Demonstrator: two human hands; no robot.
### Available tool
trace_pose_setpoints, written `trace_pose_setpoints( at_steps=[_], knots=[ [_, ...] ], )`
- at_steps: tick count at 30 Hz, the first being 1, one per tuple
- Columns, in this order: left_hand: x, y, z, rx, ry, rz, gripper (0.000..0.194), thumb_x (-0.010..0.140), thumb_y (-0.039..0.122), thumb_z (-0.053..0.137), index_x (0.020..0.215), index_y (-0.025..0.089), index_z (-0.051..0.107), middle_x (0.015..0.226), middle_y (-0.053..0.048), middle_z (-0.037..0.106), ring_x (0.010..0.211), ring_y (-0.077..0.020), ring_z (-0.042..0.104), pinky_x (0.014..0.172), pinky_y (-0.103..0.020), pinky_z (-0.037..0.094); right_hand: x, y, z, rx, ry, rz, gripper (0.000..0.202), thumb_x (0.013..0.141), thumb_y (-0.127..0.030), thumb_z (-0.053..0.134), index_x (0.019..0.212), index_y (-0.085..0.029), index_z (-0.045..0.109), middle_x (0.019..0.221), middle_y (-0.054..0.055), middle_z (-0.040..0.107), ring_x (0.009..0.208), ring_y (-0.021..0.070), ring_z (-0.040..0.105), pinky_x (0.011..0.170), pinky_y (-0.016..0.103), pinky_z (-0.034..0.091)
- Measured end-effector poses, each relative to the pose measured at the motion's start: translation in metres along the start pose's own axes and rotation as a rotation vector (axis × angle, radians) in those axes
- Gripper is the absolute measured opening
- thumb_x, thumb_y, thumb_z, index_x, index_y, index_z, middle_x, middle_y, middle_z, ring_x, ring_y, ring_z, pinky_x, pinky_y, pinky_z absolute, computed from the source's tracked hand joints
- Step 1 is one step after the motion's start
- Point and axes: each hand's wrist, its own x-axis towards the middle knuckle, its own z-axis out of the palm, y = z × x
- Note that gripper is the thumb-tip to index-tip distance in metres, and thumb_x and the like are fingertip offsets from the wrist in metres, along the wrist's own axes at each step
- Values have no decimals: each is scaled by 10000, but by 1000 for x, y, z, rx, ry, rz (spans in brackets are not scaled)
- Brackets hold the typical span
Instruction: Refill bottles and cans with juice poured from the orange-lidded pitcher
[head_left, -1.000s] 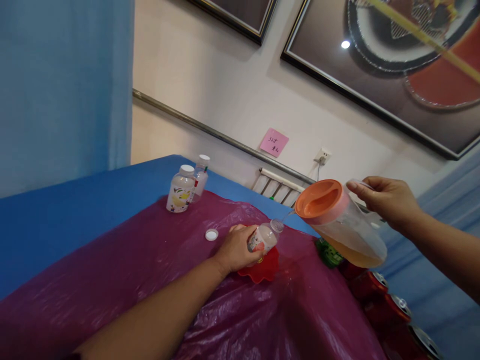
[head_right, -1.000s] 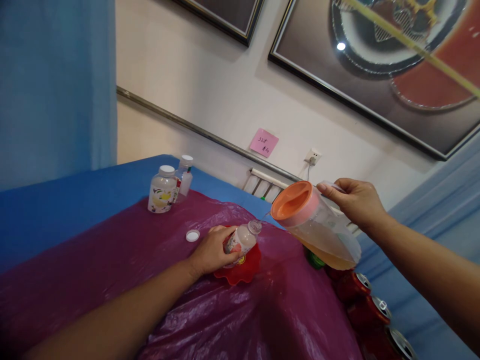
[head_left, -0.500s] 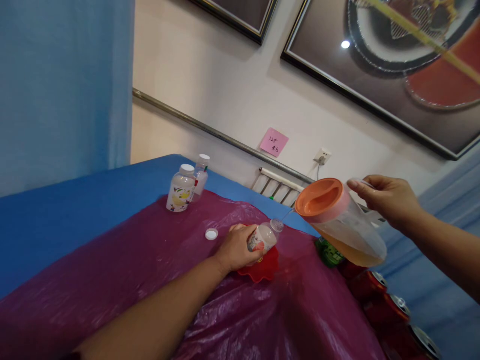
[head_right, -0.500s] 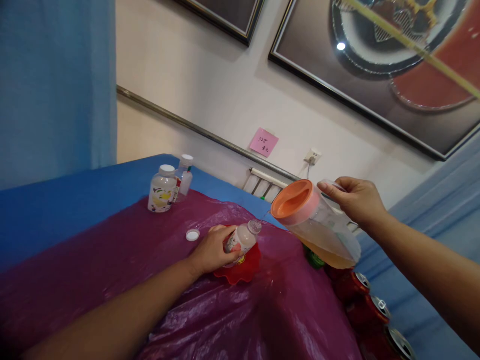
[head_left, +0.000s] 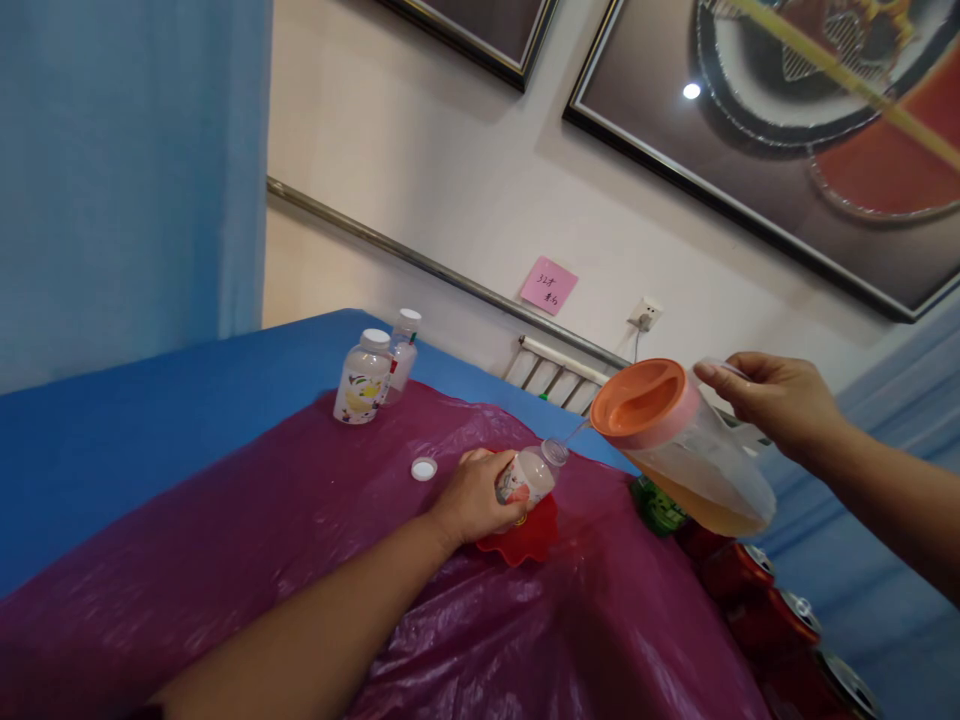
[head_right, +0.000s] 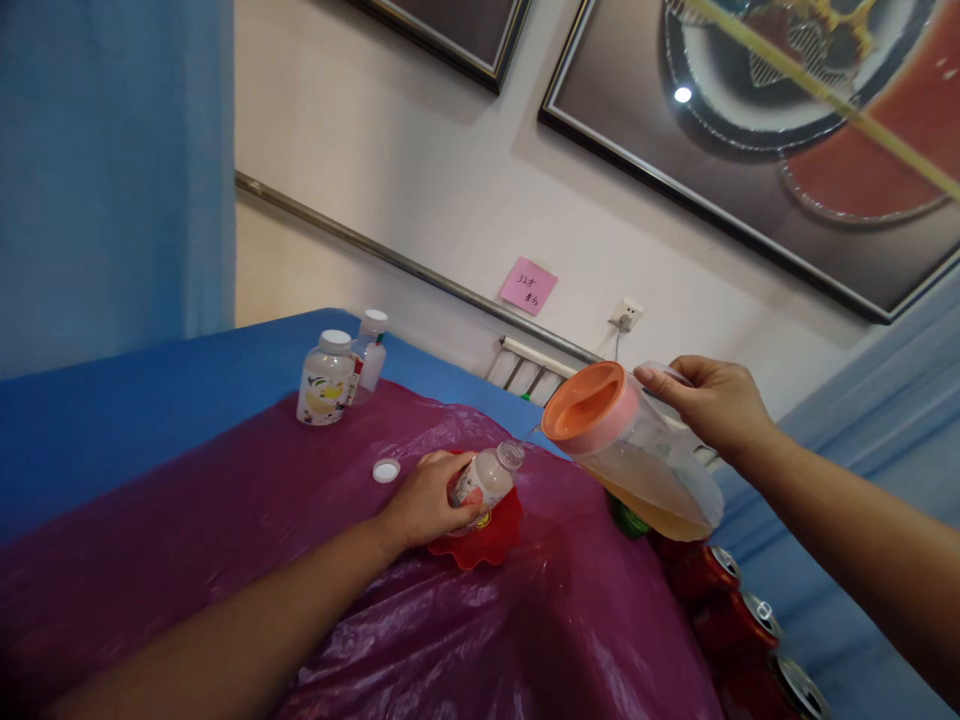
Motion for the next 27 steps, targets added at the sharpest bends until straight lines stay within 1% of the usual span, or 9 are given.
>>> trace_pose_setpoints(
  at_steps=[7,11,19,23,27],
  knots=[
    [0,-1,0,2,4,19,371,726,342,721,1085,273,656,1009,-37,700,1023,-283,602,919,-383,419,0,0,0,2,-26,62,575,658,-751,690,557,-200,559,465,-40,381,436,98,315,401,241,233],
    [0,-1,0,13,5,19,362,730,344,712,1078,266,654,998,-38,700,1018,-280,607,910,-374,424,-1,1,1,28,-35,92,581,650,-760,705,574,-202,562,461,-45,369,426,98,299,384,243,218],
    [-1,1,-2,-2,-10,17,388,732,366,718,1104,276,655,1020,-42,700,1025,-284,603,915,-382,426,-1,0,1,27,-34,71,585,653,-760,711,579,-196,576,453,-45,371,417,94,297,386,239,221],
    [0,1,-2,-5,-13,16,383,727,364,725,1095,281,659,1012,-39,699,1021,-284,604,908,-377,428,-1,0,1,24,-35,93,572,646,-756,713,605,-198,595,455,-49,367,419,98,296,380,241,217],
    [0,2,-2,2,-16,16,368,725,362,726,1079,279,665,995,-37,694,1013,-283,604,906,-380,427,-2,-1,0,12,-40,85,565,650,-749,703,600,-199,585,463,-51,361,432,95,292,396,239,218]
  ],
)
